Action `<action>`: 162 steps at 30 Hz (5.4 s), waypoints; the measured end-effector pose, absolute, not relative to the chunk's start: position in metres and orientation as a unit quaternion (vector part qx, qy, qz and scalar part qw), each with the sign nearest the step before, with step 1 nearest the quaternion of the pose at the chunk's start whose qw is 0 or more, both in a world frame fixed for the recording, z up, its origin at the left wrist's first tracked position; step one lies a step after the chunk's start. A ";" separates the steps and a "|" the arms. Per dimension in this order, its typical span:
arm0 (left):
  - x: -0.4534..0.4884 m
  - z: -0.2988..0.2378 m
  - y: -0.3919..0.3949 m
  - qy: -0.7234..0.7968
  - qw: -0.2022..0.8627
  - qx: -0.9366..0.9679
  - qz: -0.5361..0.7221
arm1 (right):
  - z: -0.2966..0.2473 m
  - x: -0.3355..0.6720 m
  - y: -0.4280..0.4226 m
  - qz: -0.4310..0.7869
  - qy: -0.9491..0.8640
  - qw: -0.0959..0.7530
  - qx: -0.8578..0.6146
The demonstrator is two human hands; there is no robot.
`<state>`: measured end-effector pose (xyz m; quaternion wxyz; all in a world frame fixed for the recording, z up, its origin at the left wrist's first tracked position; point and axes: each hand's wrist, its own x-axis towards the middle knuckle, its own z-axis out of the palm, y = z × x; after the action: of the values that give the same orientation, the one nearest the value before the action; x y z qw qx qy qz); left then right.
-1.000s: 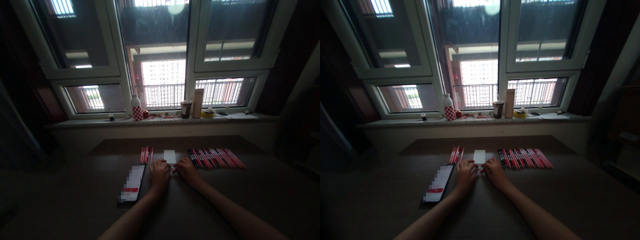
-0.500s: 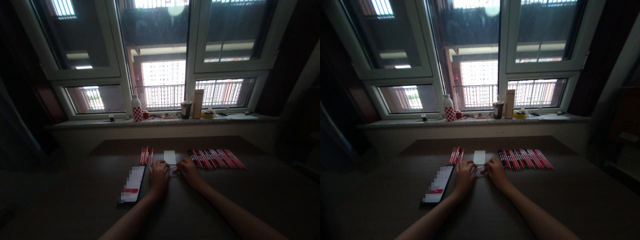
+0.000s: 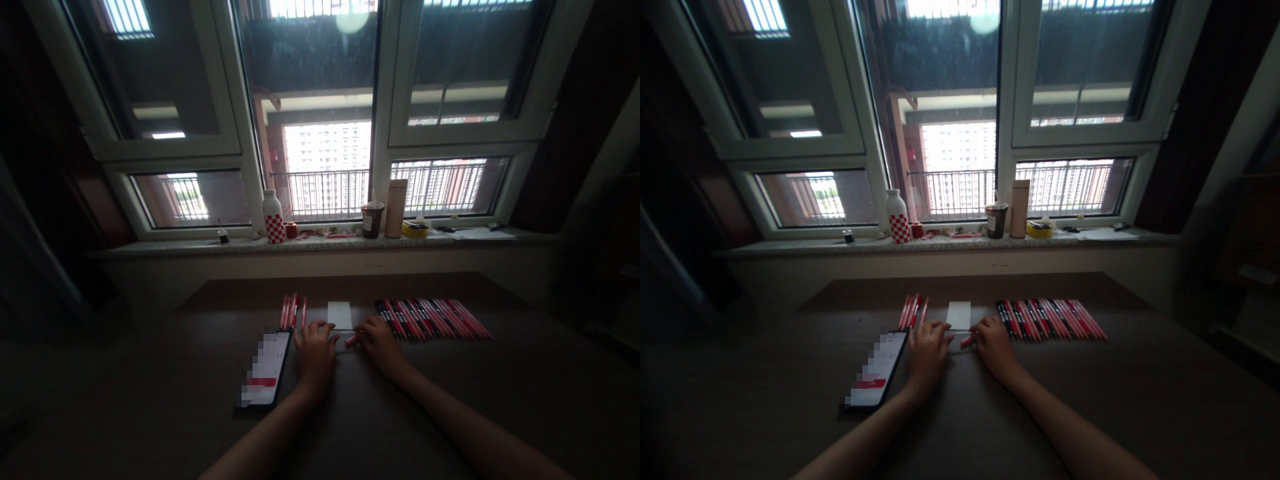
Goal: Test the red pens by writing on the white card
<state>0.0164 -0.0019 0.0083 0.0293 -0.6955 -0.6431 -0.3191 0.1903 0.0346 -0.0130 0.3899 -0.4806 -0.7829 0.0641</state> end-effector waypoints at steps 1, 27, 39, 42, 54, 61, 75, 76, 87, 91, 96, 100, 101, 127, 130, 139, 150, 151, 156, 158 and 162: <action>0.016 0.008 -0.002 -0.654 0.040 -0.689 -0.310 | -0.013 0.190 0.035 0.063 -0.781 0.390 -0.484; 0.017 0.012 -0.005 -0.719 0.102 -0.652 -0.219 | -0.015 0.191 0.035 0.053 -0.771 0.392 -0.499; 0.014 0.004 -0.001 -0.694 0.068 -0.665 -0.266 | -0.015 0.191 0.035 0.054 -0.765 0.396 -0.505; 0.014 0.004 0.000 -0.689 0.069 -0.667 -0.274 | -0.014 0.191 0.034 0.052 -0.769 0.392 -0.503; 0.012 0.002 0.002 -0.676 0.075 -0.674 -0.288 | -0.010 0.188 0.032 0.051 -0.769 0.381 -0.511; 0.012 0.002 0.002 -0.666 0.063 -0.681 -0.298 | -0.010 0.189 0.031 0.053 -0.769 0.385 -0.508; 0.011 0.002 0.004 -0.632 0.035 -0.703 -0.323 | -0.010 0.189 0.032 0.054 -0.778 0.380 -0.497; 0.011 0.002 0.004 -0.630 0.033 -0.705 -0.323 | -0.011 0.189 0.032 0.054 -0.779 0.380 -0.496; 0.012 0.001 0.005 -0.597 0.013 -0.733 -0.325 | -0.012 0.188 0.032 0.051 -0.797 0.391 -0.457; 0.013 0.000 0.006 -0.580 -0.009 -0.748 -0.322 | -0.011 0.188 0.032 0.057 -0.801 0.392 -0.449; 0.013 0.000 0.006 -0.558 -0.033 -0.765 -0.320 | -0.007 0.188 0.030 0.085 -0.802 0.397 -0.437; 0.013 0.002 0.004 -0.566 -0.038 -0.759 -0.320 | -0.005 0.187 0.029 0.102 -0.801 0.407 -0.426; 0.014 0.003 0.004 -0.569 -0.037 -0.757 -0.320 | -0.005 0.187 0.029 0.103 -0.801 0.410 -0.424; 0.015 0.008 -0.001 -0.583 -0.036 -0.753 -0.304 | -0.013 0.190 0.035 0.060 -0.784 0.426 -0.447; 0.015 0.009 -0.001 -0.581 -0.036 -0.752 -0.309 | -0.014 0.190 0.035 0.062 -0.787 0.430 -0.438; 0.015 0.006 0.000 -0.573 -0.041 -0.754 -0.320 | -0.015 0.190 0.037 0.058 -0.794 0.427 -0.429; 0.015 0.005 -0.002 -0.560 -0.032 -0.762 -0.324 | -0.013 0.189 0.035 0.062 -0.797 0.421 -0.429; 0.014 0.005 -0.002 -0.560 -0.030 -0.763 -0.323 | -0.013 0.189 0.035 0.064 -0.797 0.420 -0.429; 0.015 0.004 -0.001 -0.557 -0.024 -0.764 -0.326 | -0.010 0.189 0.033 0.083 -0.798 0.416 -0.428; 0.015 0.004 -0.001 -0.562 -0.027 -0.760 -0.326 | -0.009 0.188 0.032 0.094 -0.797 0.417 -0.427; 0.015 0.005 -0.001 -0.570 -0.028 -0.753 -0.327 | -0.011 0.188 0.033 0.105 -0.789 0.428 -0.428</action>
<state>0.0152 -0.0009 0.0049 -0.0279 -0.7530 -0.5704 -0.3269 0.1878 0.0331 -0.0107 0.4283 -0.4278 -0.7890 0.1047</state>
